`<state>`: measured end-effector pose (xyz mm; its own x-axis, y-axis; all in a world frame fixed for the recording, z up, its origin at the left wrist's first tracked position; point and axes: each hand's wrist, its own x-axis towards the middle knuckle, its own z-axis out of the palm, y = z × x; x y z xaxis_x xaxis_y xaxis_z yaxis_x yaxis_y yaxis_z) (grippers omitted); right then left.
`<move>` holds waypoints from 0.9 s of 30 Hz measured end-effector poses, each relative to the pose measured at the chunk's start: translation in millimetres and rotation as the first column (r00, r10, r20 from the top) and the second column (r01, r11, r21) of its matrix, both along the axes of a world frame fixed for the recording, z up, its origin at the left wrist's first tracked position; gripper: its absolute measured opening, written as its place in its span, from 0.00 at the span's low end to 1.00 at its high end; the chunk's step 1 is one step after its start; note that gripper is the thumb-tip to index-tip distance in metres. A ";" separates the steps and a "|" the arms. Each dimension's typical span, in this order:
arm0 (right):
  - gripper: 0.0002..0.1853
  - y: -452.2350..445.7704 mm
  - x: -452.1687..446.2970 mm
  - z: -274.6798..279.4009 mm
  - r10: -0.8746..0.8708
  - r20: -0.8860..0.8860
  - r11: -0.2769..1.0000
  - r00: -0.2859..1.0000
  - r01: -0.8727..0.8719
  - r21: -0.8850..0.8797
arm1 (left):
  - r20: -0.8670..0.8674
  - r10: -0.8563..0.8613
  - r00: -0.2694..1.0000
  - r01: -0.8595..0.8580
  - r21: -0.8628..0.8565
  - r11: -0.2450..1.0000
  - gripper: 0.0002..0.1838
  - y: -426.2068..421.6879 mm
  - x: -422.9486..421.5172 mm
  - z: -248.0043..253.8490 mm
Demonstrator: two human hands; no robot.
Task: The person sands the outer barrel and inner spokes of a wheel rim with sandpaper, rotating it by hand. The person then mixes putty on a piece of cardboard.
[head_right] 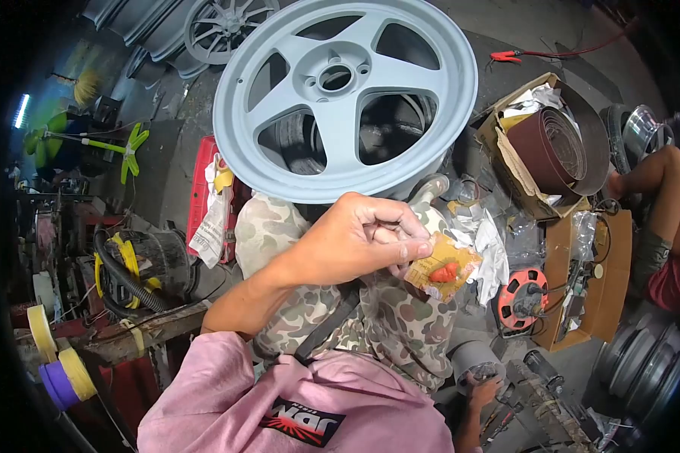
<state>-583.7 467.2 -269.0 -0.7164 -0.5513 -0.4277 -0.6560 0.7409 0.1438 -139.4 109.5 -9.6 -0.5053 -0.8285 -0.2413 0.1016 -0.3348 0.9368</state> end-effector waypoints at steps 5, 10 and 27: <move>0.59 1.1 7.2 -3.2 -0.133 -0.040 0.991 0.990 0.134 0.023 | 0.062 0.005 0.998 -0.003 -0.020 1.000 0.07 0.5 2.0 -1.3; 0.59 2.0 12.5 -7.1 -0.206 -0.078 0.978 0.975 0.207 0.000 | 0.142 -0.031 0.989 0.036 -0.032 0.999 0.06 -0.7 -0.2 2.0; 0.53 33.4 -4.8 -19.7 -0.270 -0.116 0.921 0.956 0.221 -0.322 | -0.032 -0.038 0.999 0.039 0.058 0.998 0.08 -0.3 -5.3 -4.2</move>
<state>-588.5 500.6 -288.7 -0.8893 -0.4350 -0.1411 -0.4357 0.8997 -0.0277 -144.7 109.2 -13.8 -0.5444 -0.7932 -0.2728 0.1158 -0.3932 0.9121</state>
